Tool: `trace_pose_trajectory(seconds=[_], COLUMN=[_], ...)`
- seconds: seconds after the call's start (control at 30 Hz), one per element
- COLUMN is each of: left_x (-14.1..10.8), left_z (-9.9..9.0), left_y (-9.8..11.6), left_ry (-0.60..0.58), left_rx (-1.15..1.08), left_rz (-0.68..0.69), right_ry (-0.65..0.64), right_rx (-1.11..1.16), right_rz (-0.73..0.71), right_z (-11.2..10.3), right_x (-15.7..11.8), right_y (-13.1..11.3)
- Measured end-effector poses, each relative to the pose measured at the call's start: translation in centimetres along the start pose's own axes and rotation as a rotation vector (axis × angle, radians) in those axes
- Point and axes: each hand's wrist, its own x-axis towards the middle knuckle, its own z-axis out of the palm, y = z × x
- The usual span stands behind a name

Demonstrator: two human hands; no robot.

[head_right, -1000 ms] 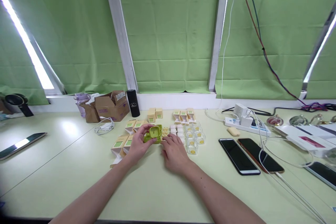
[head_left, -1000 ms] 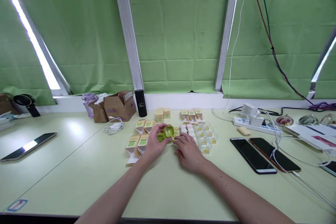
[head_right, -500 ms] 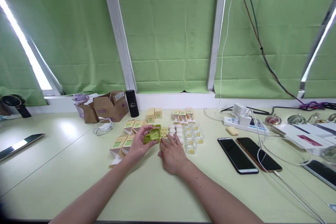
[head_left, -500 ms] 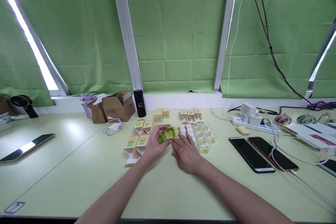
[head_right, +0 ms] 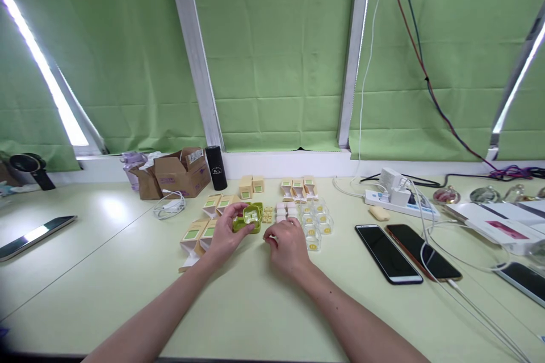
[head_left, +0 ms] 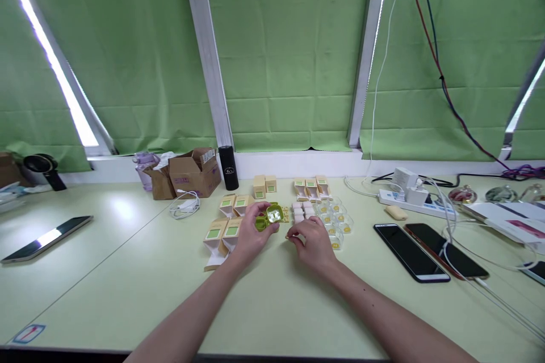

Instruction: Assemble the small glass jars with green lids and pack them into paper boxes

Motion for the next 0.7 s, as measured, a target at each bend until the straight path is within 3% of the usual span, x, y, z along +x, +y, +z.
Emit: trace_pose_trajectory(seconds=[0.17, 0.23, 0.7], left_x=[-0.1, -0.1, -0.8], left_z=[0.0, 0.0, 0.3], left_y=[0.1, 0.2, 1.2], left_ry=[-0.006, -0.014, -0.138], left_rx=[0.053, 0.076, 0.115], left_rz=[0.036, 0.050, 0.048], right_ry=[0.069, 0.087, 0.152], right_rx=[0.655, 0.812, 1.070], right_rz=[0.229, 0.299, 0.573], right_z=[0.0, -0.2, -1.0], right_x=[0.3, 0.6, 0.9], right_y=[-0.8, -1.0, -0.7])
